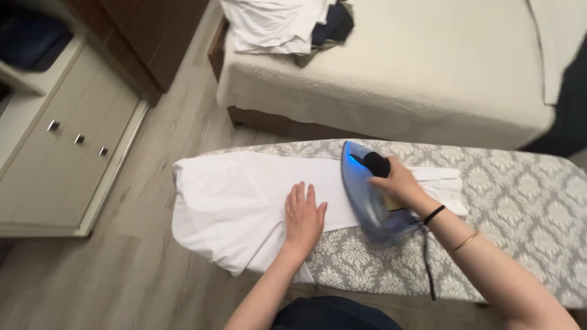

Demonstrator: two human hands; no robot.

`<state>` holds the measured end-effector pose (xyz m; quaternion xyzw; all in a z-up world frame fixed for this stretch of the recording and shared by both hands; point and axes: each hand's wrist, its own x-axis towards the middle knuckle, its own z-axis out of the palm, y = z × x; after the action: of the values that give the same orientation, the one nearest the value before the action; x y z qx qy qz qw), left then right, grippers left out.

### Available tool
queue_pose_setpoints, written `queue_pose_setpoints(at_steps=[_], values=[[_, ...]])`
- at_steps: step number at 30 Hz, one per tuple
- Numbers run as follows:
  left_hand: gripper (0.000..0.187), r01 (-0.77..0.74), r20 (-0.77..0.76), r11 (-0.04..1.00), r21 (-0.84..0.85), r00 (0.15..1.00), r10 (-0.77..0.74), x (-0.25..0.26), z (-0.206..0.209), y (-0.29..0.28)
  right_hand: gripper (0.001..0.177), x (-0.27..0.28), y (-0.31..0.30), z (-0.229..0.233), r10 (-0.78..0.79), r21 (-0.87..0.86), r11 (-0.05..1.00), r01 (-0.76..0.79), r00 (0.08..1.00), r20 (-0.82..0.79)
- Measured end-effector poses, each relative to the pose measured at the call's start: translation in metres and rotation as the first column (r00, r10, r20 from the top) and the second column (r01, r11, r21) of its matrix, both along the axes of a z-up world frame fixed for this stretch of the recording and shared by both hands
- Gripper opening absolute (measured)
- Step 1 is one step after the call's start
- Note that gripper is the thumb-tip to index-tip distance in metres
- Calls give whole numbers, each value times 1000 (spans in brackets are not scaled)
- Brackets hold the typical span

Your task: Ironing a white dress shirt on an ironing board and hanging it in a closet.

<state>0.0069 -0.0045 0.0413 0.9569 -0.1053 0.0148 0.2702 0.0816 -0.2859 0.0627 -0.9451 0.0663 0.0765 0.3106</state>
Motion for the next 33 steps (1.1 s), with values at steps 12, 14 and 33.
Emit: queue_pose_setpoints(at_steps=[12, 14, 33], values=[[98, 601, -118, 758, -253, 759, -641, 61, 101, 14, 31, -56, 160, -4, -358, 890, -250, 382, 817, -452], [89, 486, -247, 866, -119, 830, -500, 50, 106, -6, 36, -62, 152, -1, -329, 928, -196, 318, 870, -367], [66, 699, -70, 714, 18, 714, -697, 69, 85, -115, 29, -125, -173, -41, -558, -125, 766, 630, 749, 357]])
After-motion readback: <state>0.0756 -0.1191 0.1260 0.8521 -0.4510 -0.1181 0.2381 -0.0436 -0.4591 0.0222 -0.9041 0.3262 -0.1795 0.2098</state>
